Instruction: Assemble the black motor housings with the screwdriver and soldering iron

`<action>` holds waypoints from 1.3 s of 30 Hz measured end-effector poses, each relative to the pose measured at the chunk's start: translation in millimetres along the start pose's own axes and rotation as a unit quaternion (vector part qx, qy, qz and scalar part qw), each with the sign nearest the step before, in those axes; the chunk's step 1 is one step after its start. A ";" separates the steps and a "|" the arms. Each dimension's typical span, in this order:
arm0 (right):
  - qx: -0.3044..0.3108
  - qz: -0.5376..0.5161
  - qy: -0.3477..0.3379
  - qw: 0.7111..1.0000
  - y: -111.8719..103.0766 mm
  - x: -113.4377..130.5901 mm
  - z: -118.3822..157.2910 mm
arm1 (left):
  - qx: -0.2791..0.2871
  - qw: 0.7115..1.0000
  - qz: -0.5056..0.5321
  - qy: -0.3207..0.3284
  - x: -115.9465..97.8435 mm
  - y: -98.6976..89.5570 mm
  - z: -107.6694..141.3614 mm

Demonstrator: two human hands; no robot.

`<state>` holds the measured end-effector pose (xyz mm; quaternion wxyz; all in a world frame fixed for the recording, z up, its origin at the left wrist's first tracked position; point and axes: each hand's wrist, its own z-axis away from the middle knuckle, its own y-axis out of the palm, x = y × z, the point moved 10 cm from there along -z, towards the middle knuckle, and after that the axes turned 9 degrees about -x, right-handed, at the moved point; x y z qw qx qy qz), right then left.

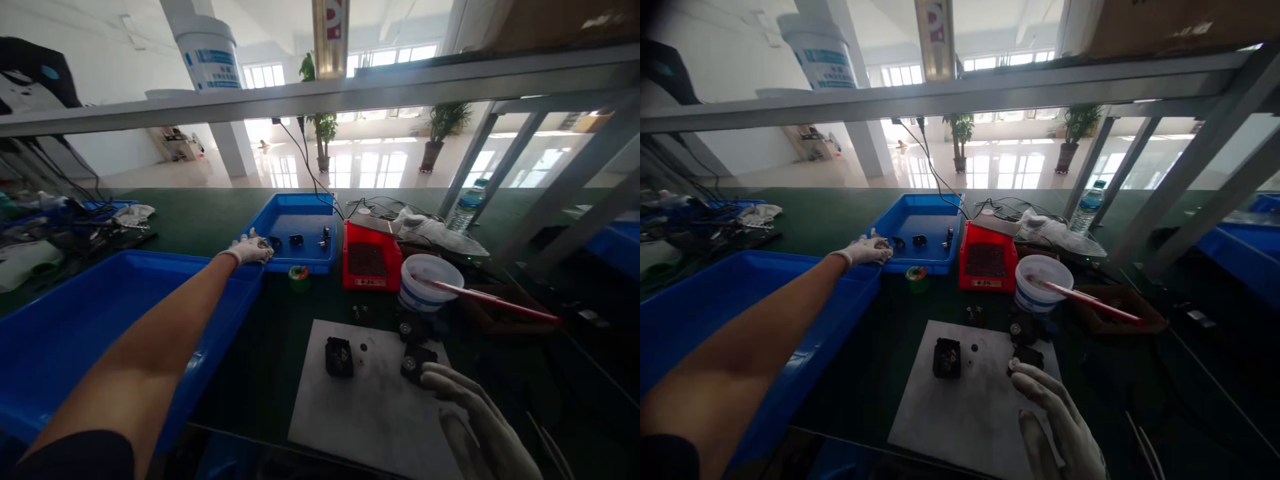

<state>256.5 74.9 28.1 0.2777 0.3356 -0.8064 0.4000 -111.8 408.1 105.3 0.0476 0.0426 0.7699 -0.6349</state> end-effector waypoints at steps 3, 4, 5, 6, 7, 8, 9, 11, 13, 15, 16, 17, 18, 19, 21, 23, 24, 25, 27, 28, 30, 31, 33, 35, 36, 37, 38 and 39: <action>-0.032 0.030 0.028 0.999 -31.3 -46.1 20.9 | -0.008 1.000 0.009 0.026 -22.7 -16.4 27.1; -0.039 0.039 0.032 0.998 -40.1 -58.3 26.2 | -0.010 0.998 0.020 0.052 -35.7 -21.8 43.8; -0.043 0.047 0.035 0.997 -47.6 -68.3 30.8 | -0.005 0.996 0.034 0.086 -50.7 -24.7 64.5; -0.046 0.058 0.038 0.997 -53.5 -76.1 34.7 | 0.010 0.991 0.048 0.121 -65.9 -23.3 88.8; -0.050 0.069 0.042 0.995 -58.2 -81.7 38.0 | 0.034 0.984 0.065 0.164 -82.1 -17.8 116.1; -0.055 0.080 0.046 0.994 -61.5 -85.0 40.6 | 0.063 0.972 0.088 0.207 -97.7 -8.4 144.9; -0.058 0.090 0.049 0.993 -63.4 -86.0 42.3 | 0.088 0.963 0.107 0.231 -108.9 3.6 171.9; -0.062 0.110 0.050 0.991 -63.9 -82.2 42.6 | 0.126 0.957 0.132 0.226 -117.6 35.8 213.4; -0.064 0.128 0.041 0.989 -64.7 -74.0 38.4 | 0.133 0.961 0.162 0.182 -115.3 70.8 236.3; -0.072 0.143 0.031 0.987 -71.6 -66.7 31.1 | 0.112 0.962 0.210 0.133 -109.5 100.6 244.3; -0.077 0.151 0.029 0.985 -78.0 -65.0 27.4 | 0.098 0.961 0.235 0.112 -106.3 112.8 244.8; -0.083 0.163 0.032 0.982 -86.0 -65.0 24.1 | 0.083 0.958 0.257 0.095 -103.6 123.0 243.9; -0.090 0.180 0.038 0.979 -95.0 -66.6 21.5 | 0.077 0.953 0.279 0.085 -102.3 132.0 242.8; -0.094 0.201 0.047 0.974 -104.0 -69.3 19.7 | 0.077 0.947 0.302 0.076 -101.9 139.2 241.5; -0.094 0.239 0.062 0.964 -118.1 -75.2 18.2 | 0.085 0.939 0.328 0.059 -100.7 148.0 239.4; -0.092 0.260 0.064 0.959 -124.5 -78.3 17.8 | 0.092 0.933 0.347 0.028 -97.1 147.6 238.8; -0.092 0.261 0.060 0.959 -124.5 -78.3 17.3 | 0.091 0.928 0.362 0.009 -94.8 144.1 239.4; -0.093 0.258 0.054 0.960 -121.9 -77.6 16.5 | 0.088 0.920 0.382 -0.010 -92.7 138.8 240.8; -0.086 0.240 0.035 0.966 -109.3 -74.0 13.4 | 0.078 0.900 0.427 -0.037 -89.7 125.4 245.5; -0.075 0.230 0.020 0.970 -99.3 -70.9 11.1 | 0.072 0.893 0.443 -0.045 -88.6 119.0 248.7; -0.044 0.220 -0.019 0.974 -76.3 -62.3 5.4 | 0.062 0.881 0.466 -0.057 -85.7 109.6 255.8; -0.030 0.221 -0.038 0.974 -65.6 -57.3 2.1 | 0.062 0.875 0.476 -0.062 -84.2 107.7 259.6; -0.009 0.228 -0.071 0.971 -47.5 -46.5 -6.8 | 0.069 0.860 0.500 -0.074 -81.1 109.5 267.0; 0.018 0.231 -0.093 0.968 -30.2 -35.3 -20.2 | 0.078 0.847 0.519 -0.091 -76.9 115.8 272.8; 0.038 0.228 -0.100 0.968 -20.0 -30.0 -28.9 | 0.080 0.842 0.524 -0.099 -74.8 119.2 275.0; 0.065 0.224 -0.104 0.967 -7.6 -25.6 -38.8 | 0.081 0.840 0.527 -0.103 -73.0 122.1 276.4; 0.092 0.219 -0.104 0.966 6.2 -22.0 -49.9 | 0.079 0.840 0.527 -0.105 -71.7 124.3 277.3; 0.123 0.215 -0.100 0.964 22.0 -20.0 -61.6 | 0.079 0.841 0.525 -0.103 -71.1 125.8 277.7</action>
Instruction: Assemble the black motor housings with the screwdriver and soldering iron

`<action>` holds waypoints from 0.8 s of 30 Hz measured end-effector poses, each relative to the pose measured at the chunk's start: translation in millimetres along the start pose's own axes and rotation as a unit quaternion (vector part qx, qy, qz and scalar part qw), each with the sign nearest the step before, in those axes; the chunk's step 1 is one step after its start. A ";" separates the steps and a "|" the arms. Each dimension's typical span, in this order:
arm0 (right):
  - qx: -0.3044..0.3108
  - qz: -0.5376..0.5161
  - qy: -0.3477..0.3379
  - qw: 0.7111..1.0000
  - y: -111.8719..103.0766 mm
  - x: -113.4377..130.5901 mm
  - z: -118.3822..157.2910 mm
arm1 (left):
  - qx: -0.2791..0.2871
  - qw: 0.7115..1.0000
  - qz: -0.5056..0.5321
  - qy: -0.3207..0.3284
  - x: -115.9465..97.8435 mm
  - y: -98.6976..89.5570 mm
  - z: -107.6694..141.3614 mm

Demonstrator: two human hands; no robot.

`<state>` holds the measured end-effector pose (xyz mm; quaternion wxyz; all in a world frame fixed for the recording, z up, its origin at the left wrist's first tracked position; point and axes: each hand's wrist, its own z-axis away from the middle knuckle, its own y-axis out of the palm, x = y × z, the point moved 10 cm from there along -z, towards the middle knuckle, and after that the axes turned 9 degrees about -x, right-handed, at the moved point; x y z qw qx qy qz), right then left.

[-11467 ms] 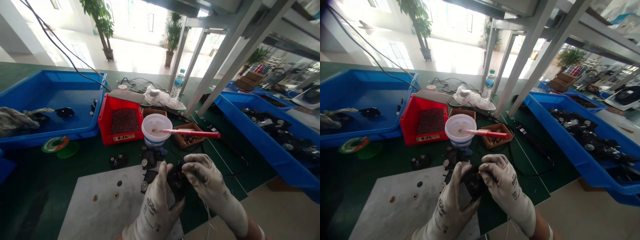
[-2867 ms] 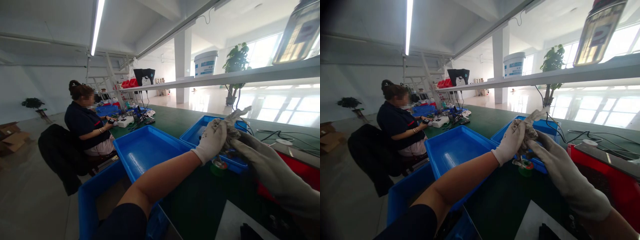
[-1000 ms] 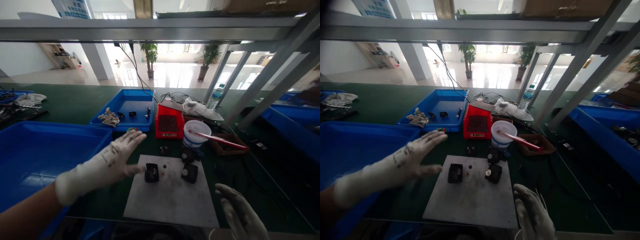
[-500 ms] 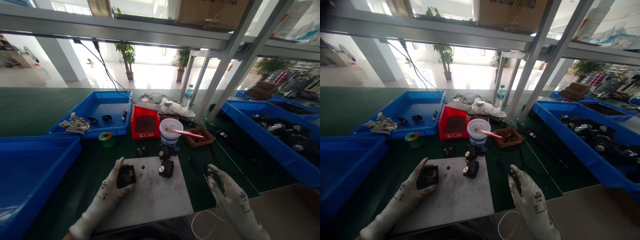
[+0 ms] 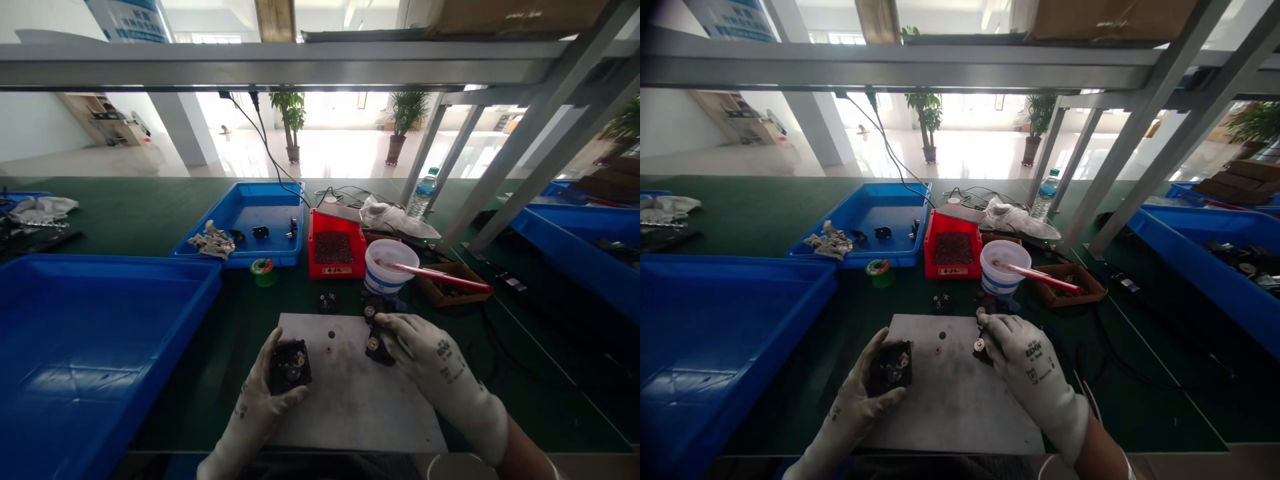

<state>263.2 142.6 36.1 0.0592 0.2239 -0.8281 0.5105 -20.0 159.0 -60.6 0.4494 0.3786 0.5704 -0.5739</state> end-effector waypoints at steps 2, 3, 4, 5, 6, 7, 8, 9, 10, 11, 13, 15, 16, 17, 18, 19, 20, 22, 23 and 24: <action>0.054 -0.006 -0.001 0.998 25.2 7.2 -33.2 | 0.015 1.000 -0.007 0.006 1.6 3.0 -0.1; 0.072 -0.005 -0.003 0.997 37.6 9.7 -49.8 | 0.024 1.000 -0.007 0.008 2.0 4.4 -0.3; 0.089 -0.003 -0.006 0.996 50.6 11.1 -65.5 | 0.031 0.999 -0.005 0.009 2.3 5.4 -0.4; 0.107 0.001 -0.008 0.994 63.2 11.2 -79.7 | 0.036 0.999 0.000 0.009 2.5 5.9 -0.6; 0.125 0.006 -0.010 0.992 74.9 10.2 -91.9 | 0.039 0.999 0.006 0.008 3.1 5.9 -0.9; 0.141 0.010 -0.011 0.990 84.9 8.0 -102.2 | 0.039 0.999 0.010 0.004 4.3 5.7 -1.1; 0.156 0.014 -0.012 0.988 93.1 5.0 -110.3 | 0.035 0.999 0.013 0.001 5.9 4.9 -1.4; 0.171 0.017 -0.013 0.985 99.6 1.7 -116.4 | 0.030 0.999 0.016 -0.001 7.6 4.1 -1.7; 0.186 0.019 -0.013 0.982 104.9 -1.6 -120.4 | 0.025 1.000 0.019 0.000 9.2 3.8 -1.9; 0.203 0.019 -0.015 0.979 109.4 -4.4 -122.4 | 0.018 1.000 0.023 0.002 10.6 3.1 -2.1; 0.237 0.014 -0.023 0.971 117.5 -7.1 -122.1 | 0.007 0.999 0.034 0.011 12.5 2.5 -2.2; 0.270 0.002 -0.037 0.962 125.5 -5.9 -118.3 | 0.005 0.999 0.036 0.015 13.6 3.2 -1.8; 0.284 -0.005 -0.043 0.958 129.5 -4.7 -116.0 | 0.003 0.999 0.034 0.016 13.5 3.1 -1.5; 0.296 -0.010 -0.047 0.954 133.1 -3.6 -114.0 | 0.001 0.999 0.033 0.016 12.8 2.8 -1.1; 0.306 -0.014 -0.049 0.951 136.4 -3.0 -112.3 | -0.001 0.999 0.032 0.015 11.6 2.4 -0.6; 0.314 -0.016 -0.050 0.948 139.1 -2.9 -111.2 | -0.003 0.999 0.032 0.013 10.3 1.9 -0.1; 0.321 -0.016 -0.051 0.946 141.0 -3.4 -110.4 | -0.005 0.999 0.033 0.011 9.0 1.4 0.4; 0.332 -0.014 -0.052 0.942 142.5 -4.9 -109.5 | -0.006 0.999 0.034 0.009 7.3 1.0 1.2; 0.338 -0.012 -0.053 0.940 142.3 -5.8 -108.7 | -0.007 0.999 0.035 0.010 7.0 0.7 1.3; 0.344 -0.010 -0.053 0.937 141.7 -6.7 -107.6 | -0.008 0.999 0.036 0.012 7.2 0.4 1.3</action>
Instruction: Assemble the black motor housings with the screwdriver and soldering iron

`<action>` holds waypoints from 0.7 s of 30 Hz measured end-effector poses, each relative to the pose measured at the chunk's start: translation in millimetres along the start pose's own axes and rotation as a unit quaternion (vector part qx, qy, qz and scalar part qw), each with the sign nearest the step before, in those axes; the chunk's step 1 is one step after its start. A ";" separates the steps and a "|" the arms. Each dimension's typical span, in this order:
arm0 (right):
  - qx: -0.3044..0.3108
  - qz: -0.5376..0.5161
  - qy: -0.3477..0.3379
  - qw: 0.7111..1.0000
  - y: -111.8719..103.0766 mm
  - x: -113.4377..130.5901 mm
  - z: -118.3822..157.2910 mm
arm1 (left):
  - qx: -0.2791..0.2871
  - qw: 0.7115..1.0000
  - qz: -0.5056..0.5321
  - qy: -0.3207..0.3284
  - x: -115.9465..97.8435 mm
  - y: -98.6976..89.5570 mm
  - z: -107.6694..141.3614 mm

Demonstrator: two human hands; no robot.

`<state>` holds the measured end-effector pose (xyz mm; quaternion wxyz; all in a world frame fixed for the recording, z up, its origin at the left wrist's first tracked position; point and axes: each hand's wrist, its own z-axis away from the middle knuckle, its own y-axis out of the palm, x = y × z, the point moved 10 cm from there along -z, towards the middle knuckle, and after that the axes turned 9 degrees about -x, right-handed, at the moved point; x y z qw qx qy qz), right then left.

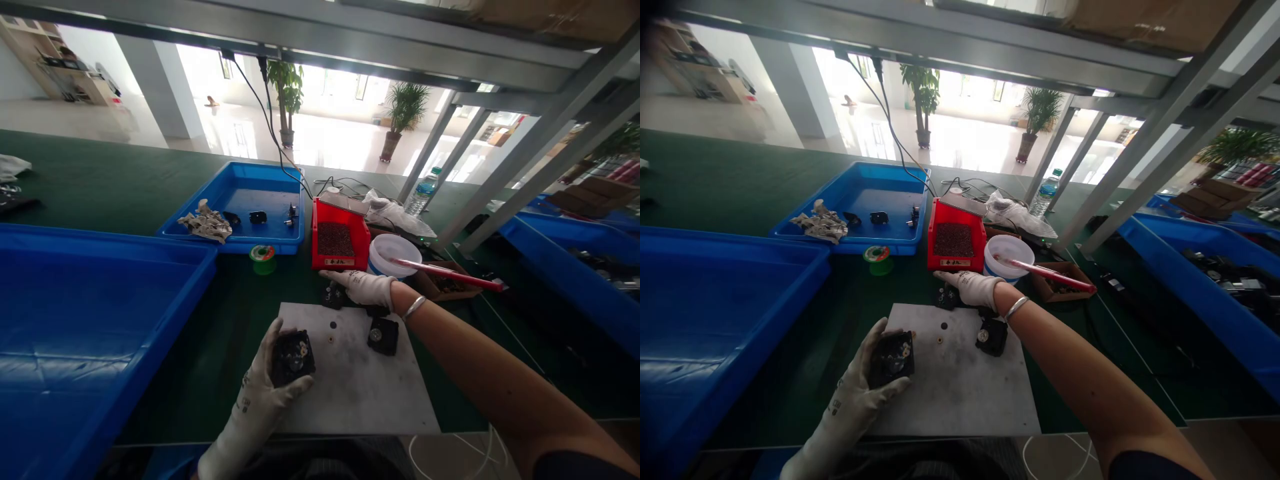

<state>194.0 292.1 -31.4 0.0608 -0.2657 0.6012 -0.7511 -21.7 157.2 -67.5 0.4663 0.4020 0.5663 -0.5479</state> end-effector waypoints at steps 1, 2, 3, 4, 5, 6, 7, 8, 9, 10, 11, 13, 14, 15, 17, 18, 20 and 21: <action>0.006 0.002 0.001 1.000 0.3 -0.6 1.9 | -0.001 1.000 0.001 0.002 0.7 -0.3 -0.3; 0.012 0.005 0.002 1.000 0.7 -0.9 4.2 | -0.001 1.000 0.002 0.004 1.9 -0.5 -0.6; 0.017 0.008 0.004 1.000 1.4 -0.7 6.8 | 0.000 1.000 0.002 0.005 3.5 -0.4 -1.1; 0.021 0.011 0.007 1.000 2.5 -0.1 9.4 | 0.003 1.000 -0.001 0.005 5.4 -0.1 -1.6; 0.023 0.014 0.010 1.000 3.8 0.9 12.0 | 0.006 1.000 -0.004 0.004 7.1 0.2 -2.0; 0.024 0.018 0.014 0.999 5.2 2.4 14.2 | 0.010 1.000 -0.008 0.003 8.5 0.7 -2.3; 0.023 0.021 0.018 0.999 6.3 4.3 16.1 | 0.015 1.000 -0.009 0.003 9.1 1.3 -2.4; 0.021 0.025 0.020 0.999 7.2 6.5 17.4 | 0.018 1.000 -0.008 0.004 9.0 1.8 -2.4; 0.018 0.029 0.022 0.999 7.6 9.0 18.1 | 0.019 1.000 -0.003 0.005 8.4 2.1 -2.3; 0.015 0.033 0.022 0.999 7.5 11.6 18.4 | 0.019 1.000 0.002 0.008 7.5 2.3 -2.1; 0.011 0.035 0.022 0.999 6.9 14.1 18.2 | 0.019 1.000 0.007 0.010 6.6 2.7 -1.9; 0.007 0.035 0.022 0.999 5.3 18.3 17.2 | 0.020 1.000 0.017 0.010 6.6 3.3 -1.5; 0.003 0.034 0.023 0.999 4.2 19.7 16.5 | 0.021 1.000 0.020 0.008 7.2 3.7 -1.4; -0.002 0.033 0.026 0.999 3.0 20.7 15.7 | 0.022 0.999 0.023 0.008 7.3 4.1 -1.4; -0.016 0.030 0.036 0.999 0.8 21.1 14.2 | 0.026 0.999 0.025 0.012 6.0 4.3 -1.3; -0.025 0.028 0.041 0.998 -0.1 21.0 13.5 | 0.029 0.999 0.023 0.013 4.7 4.4 -1.2; -0.045 0.022 0.047 0.998 -1.7 21.7 12.0 | 0.035 0.999 0.016 0.008 1.8 4.2 -0.6; -0.056 0.018 0.048 0.997 -2.9 22.6 11.5 | 0.036 0.999 0.012 0.003 0.4 3.9 -0.2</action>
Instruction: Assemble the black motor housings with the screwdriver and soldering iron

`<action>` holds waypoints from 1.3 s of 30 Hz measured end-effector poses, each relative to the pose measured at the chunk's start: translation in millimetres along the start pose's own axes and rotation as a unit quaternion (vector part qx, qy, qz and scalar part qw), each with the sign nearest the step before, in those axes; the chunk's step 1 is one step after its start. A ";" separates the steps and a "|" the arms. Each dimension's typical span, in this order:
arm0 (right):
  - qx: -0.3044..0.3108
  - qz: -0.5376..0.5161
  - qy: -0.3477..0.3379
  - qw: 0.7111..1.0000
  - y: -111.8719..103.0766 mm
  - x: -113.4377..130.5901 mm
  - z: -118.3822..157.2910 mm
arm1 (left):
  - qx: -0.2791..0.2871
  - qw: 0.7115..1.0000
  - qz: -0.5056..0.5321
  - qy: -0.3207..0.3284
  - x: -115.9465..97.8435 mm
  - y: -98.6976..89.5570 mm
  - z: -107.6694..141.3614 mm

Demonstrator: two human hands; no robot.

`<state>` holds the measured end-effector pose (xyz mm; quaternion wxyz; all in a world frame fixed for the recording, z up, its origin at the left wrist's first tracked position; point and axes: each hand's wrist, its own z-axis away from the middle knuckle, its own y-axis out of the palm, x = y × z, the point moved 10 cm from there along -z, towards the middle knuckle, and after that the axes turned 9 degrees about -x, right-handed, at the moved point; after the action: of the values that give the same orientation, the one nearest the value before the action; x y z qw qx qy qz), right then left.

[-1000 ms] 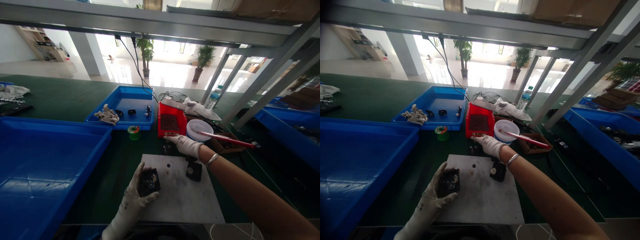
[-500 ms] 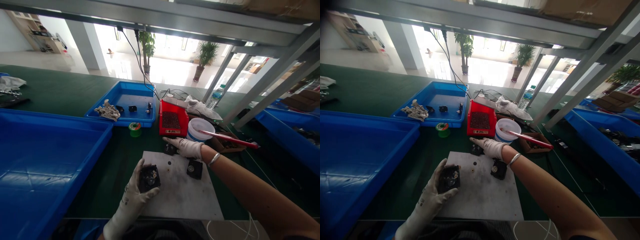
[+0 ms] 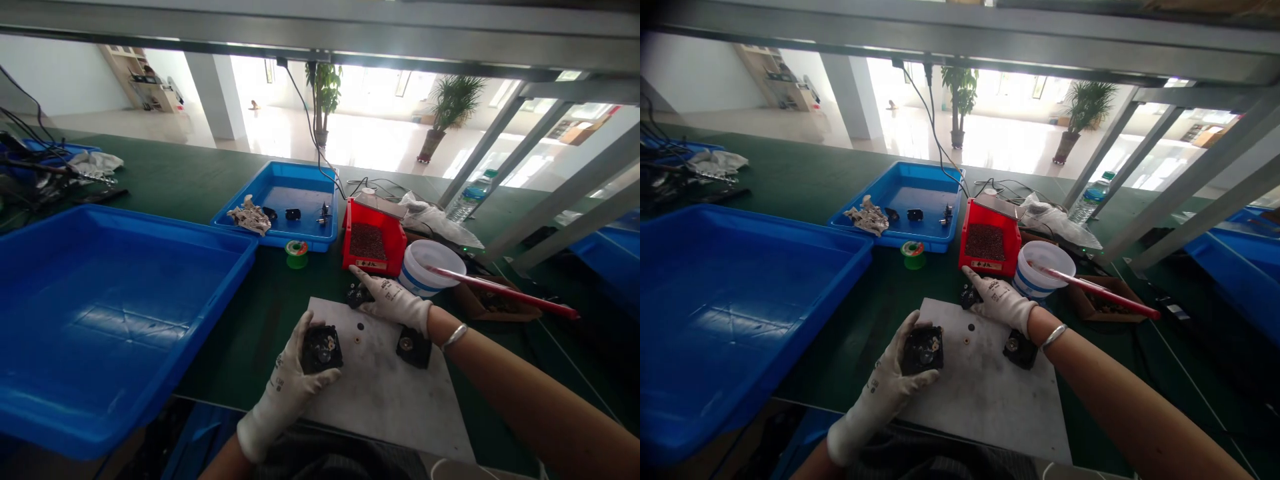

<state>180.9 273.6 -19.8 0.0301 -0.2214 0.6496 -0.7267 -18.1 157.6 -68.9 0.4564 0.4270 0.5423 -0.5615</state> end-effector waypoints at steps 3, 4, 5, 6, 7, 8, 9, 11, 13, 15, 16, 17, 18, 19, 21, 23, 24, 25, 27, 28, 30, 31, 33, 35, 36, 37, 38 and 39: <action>-0.040 -0.018 0.004 0.999 -9.2 6.0 1.3 | -0.010 1.000 0.001 -0.001 -6.0 -2.1 1.0; -0.052 -0.026 0.004 0.998 -13.9 9.4 3.8 | -0.014 1.000 0.004 0.007 -8.4 -2.6 1.3; -0.060 -0.036 0.002 0.998 -18.8 14.0 7.5 | -0.020 1.000 0.006 0.018 -10.8 -3.1 1.6; -0.063 -0.048 -0.005 0.997 -23.3 20.5 12.6 | -0.023 0.999 0.005 0.031 -13.1 -3.1 2.0; -0.061 -0.062 -0.014 0.996 -27.1 28.4 18.8 | -0.023 0.999 0.002 0.045 -15.6 -2.3 2.7; -0.053 -0.076 -0.025 0.995 -30.0 37.4 25.8 | -0.022 0.998 -0.003 0.060 -18.3 -1.3 3.5; -0.044 -0.090 -0.034 0.994 -32.0 47.0 33.3 | -0.020 0.997 -0.008 0.074 -21.3 -0.5 4.5; -0.020 -0.112 -0.039 0.993 -32.7 65.3 47.4 | -0.010 0.995 -0.018 0.095 -27.7 1.9 6.9; 0.007 -0.121 -0.018 0.992 -29.0 78.9 58.3 | -0.003 0.994 -0.028 0.106 -33.4 2.7 9.6; 0.027 -0.119 0.008 0.992 -23.5 88.7 65.9 | 0.006 0.993 -0.036 0.112 -37.5 2.6 12.7; 0.033 -0.116 0.020 0.992 -21.0 91.7 68.7 | 0.012 0.992 -0.039 0.116 -39.3 2.5 14.5; 0.036 -0.111 0.030 0.993 -19.0 93.6 71.1 | 0.018 0.991 -0.041 0.123 -41.1 2.7 16.5; 0.034 -0.106 0.036 0.993 -17.9 94.6 73.1 | 0.025 0.990 -0.041 0.129 -42.7 2.8 18.6; 0.028 -0.102 0.041 0.994 -17.4 94.5 74.9 | 0.031 0.989 -0.040 0.137 -44.3 3.0 20.8; 0.008 -0.091 0.046 0.995 -18.0 92.2 78.2 | 0.043 0.987 -0.035 0.149 -47.1 3.3 24.8; -0.010 -0.080 0.045 0.996 -17.7 89.3 81.7 | 0.057 0.988 -0.030 0.141 -47.2 4.3 27.4; -0.015 -0.073 0.044 0.996 -16.5 88.3 83.6 | 0.066 0.989 -0.029 0.132 -46.5 5.3 28.3; -0.015 -0.067 0.043 0.997 -14.1 87.8 85.5 | 0.074 0.989 -0.031 0.123 -46.0 6.2 29.0; -0.016 -0.058 0.038 0.997 -9.1 89.1 88.9 | 0.080 0.989 -0.036 0.115 -46.8 7.0 30.2; -0.020 -0.054 0.034 0.998 -7.5 91.0 90.4 | 0.081 0.989 -0.038 0.118 -48.6 7.0 30.8; -0.031 -0.051 0.021 0.998 -5.2 96.1 93.9 | 0.083 0.988 -0.041 0.127 -53.5 7.6 32.6; -0.036 -0.051 0.012 0.998 -4.4 99.1 96.0 | 0.084 0.987 -0.043 0.133 -56.6 8.0 33.7; -0.040 -0.059 -0.003 0.997 -2.6 103.9 101.0 | 0.093 0.984 -0.048 0.142 -62.7 9.6 36.6; -0.043 -0.073 -0.017 0.996 -2.5 105.8 106.6 | 0.106 0.982 -0.054 0.146 -67.6 11.3 39.7; -0.044 -0.083 -0.021 0.995 -3.4 105.0 109.4 | 0.111 0.981 -0.055 0.148 -69.7 11.8 41.0; -0.040 -0.099 -0.022 0.994 -4.3 103.1 111.9 | 0.117 0.980 -0.056 0.151 -71.9 12.1 42.3; -0.035 -0.118 -0.021 0.992 -6.3 100.3 114.2 | 0.118 0.979 -0.053 0.158 -74.6 11.3 43.3; -0.032 -0.142 -0.017 0.989 -9.5 96.3 116.1 | 0.118 0.977 -0.048 0.169 -77.7 10.1 44.2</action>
<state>138.4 135.0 23.3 -0.0693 -0.3243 0.6337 -0.6989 9.4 117.3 6.7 0.2771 0.5398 0.5613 -0.5628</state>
